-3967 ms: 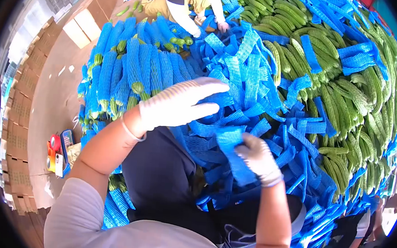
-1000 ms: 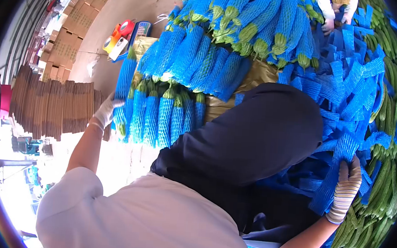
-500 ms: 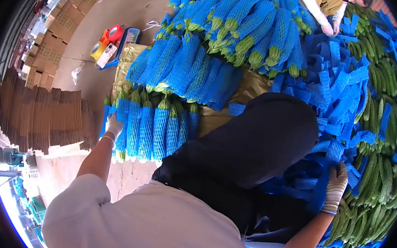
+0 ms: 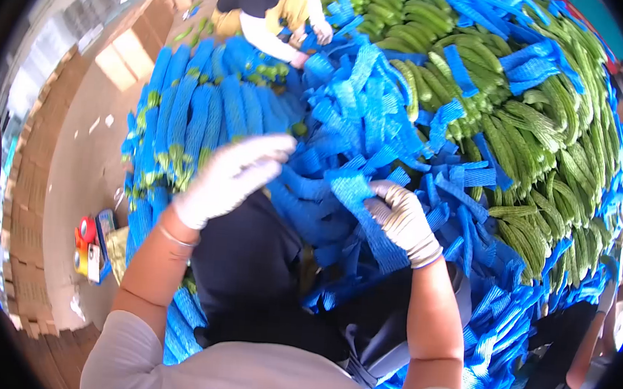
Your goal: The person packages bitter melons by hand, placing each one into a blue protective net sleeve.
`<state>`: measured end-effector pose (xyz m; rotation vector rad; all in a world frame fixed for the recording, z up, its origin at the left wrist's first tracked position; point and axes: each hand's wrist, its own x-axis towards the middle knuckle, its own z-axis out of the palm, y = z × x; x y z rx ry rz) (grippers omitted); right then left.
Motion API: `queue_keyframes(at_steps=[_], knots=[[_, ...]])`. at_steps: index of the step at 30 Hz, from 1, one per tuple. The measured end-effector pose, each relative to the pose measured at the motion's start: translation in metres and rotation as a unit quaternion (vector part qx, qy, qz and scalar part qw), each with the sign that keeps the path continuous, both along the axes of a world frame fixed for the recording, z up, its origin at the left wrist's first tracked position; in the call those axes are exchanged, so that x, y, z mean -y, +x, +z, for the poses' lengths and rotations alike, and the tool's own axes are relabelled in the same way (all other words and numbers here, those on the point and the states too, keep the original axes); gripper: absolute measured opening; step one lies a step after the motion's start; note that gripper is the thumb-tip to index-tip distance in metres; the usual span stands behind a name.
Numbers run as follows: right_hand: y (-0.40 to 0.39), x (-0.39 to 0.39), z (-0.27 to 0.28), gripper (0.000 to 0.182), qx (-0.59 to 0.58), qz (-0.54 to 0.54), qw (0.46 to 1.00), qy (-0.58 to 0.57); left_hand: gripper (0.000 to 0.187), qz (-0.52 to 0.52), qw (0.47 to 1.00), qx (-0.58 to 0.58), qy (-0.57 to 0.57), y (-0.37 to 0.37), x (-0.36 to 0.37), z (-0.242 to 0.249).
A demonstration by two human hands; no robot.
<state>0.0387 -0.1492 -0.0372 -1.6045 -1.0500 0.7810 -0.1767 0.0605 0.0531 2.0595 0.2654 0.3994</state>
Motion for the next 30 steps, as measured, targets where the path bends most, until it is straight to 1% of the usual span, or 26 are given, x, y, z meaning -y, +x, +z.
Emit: queue_keyframes(at_steps=[1,2,3,4,5,6,7,8,9,10,12,13,15,16,17,18,19,20,21,23,24,25,27,28,29,30], knots=[[-0.001,0.002,0.012,0.019,0.09,0.004,0.995,0.034,0.035,-0.038,0.999,-0.016,0.004,0.024,0.01,-0.002],[0.005,0.004,0.005,0.02,0.109,0.006,0.993,0.044,0.034,-0.085,0.996,-0.017,0.024,0.046,0.01,-0.02],[0.01,0.004,-0.003,0.021,0.129,0.011,0.99,0.055,0.031,-0.121,0.988,-0.012,0.099,0.063,0.015,-0.021],[0.009,0.005,0.002,0.022,0.152,0.015,0.987,0.057,0.025,-0.18,0.972,-0.051,0.141,0.078,0.017,-0.021],[0.008,0.007,0.005,0.023,0.176,0.019,0.983,0.057,0.02,-0.194,0.969,-0.071,0.133,0.086,0.021,-0.028],[0.01,0.006,0.002,0.023,0.192,0.01,0.98,0.059,0.017,-0.195,0.967,-0.122,0.109,0.092,0.026,-0.03],[0.012,0.007,-0.002,0.022,0.206,0.0,0.977,0.056,0.015,-0.204,0.967,-0.13,0.086,0.097,0.028,-0.042],[0.012,0.007,0.002,0.021,0.214,-0.023,0.975,0.051,0.014,-0.189,0.974,-0.108,0.068,0.1,0.03,-0.054],[0.016,0.008,-0.001,0.028,0.217,-0.037,0.975,0.029,0.013,-0.175,0.98,-0.086,0.049,0.103,0.032,-0.064],[0.015,0.005,0.002,0.034,0.29,-0.115,0.95,0.03,0.013,-0.178,0.979,-0.085,0.056,0.106,0.032,-0.068],[0.011,0.0,0.011,0.049,0.417,-0.244,0.875,0.033,0.011,-0.034,0.999,-0.024,0.001,0.112,0.033,-0.077],[0.01,-0.001,0.014,0.049,0.418,-0.248,0.873,0.033,0.009,0.018,1.0,0.02,-0.014,0.114,0.034,-0.08],[0.007,-0.001,0.018,0.052,0.4,-0.27,0.87,0.103,0.009,0.054,0.989,0.072,-0.116,0.121,0.035,-0.09],[0.002,0.003,0.018,0.057,0.268,-0.199,0.937,0.103,0.008,0.046,0.993,0.061,-0.093,0.119,0.041,-0.087],[-0.007,-0.001,0.012,0.059,0.017,-0.147,0.979,0.14,0.007,0.038,0.995,0.049,-0.071,0.117,0.048,-0.084],[-0.016,-0.003,0.014,0.059,-0.106,-0.121,0.973,0.168,0.008,0.009,0.994,0.049,-0.101,0.116,0.057,-0.09],[-0.024,-0.005,0.02,0.06,-0.228,-0.094,0.95,0.191,0.009,-0.055,0.974,0.057,-0.211,0.112,0.064,-0.089],[-0.022,-0.007,0.013,0.056,-0.262,-0.098,0.941,0.19,0.01,-0.073,0.962,0.048,-0.26,0.111,0.066,-0.089],[-0.018,-0.006,0.012,0.056,-0.262,-0.1,0.941,0.19,0.012,-0.092,0.946,0.04,-0.309,0.11,0.067,-0.088],[-0.003,-0.001,0.014,0.05,-0.303,-0.079,0.939,0.142,0.014,-0.051,0.91,0.03,-0.411,0.105,0.066,-0.075],[0.003,0.0,0.01,0.041,-0.324,-0.085,0.932,0.14,0.016,-0.088,0.896,0.036,-0.433,0.103,0.058,-0.081],[0.005,0.003,0.008,0.035,-0.334,-0.115,0.928,0.12,0.016,-0.086,0.895,0.038,-0.436,0.099,0.054,-0.079],[0.006,0.006,0.006,0.029,-0.3,-0.146,0.936,0.114,0.017,-0.086,0.914,0.025,-0.395,0.093,0.044,-0.08],[0.006,0.006,0.006,0.029,-0.299,-0.147,0.936,0.115,0.015,-0.061,0.928,0.04,-0.366,0.091,0.042,-0.078],[0.003,0.005,0.006,0.025,-0.184,-0.152,0.969,0.061,0.015,-0.063,0.928,0.039,-0.365,0.091,0.044,-0.076],[0.0,0.003,0.004,0.021,-0.066,-0.155,0.986,0.004,0.014,-0.086,0.966,0.084,-0.231,0.09,0.051,-0.073]])
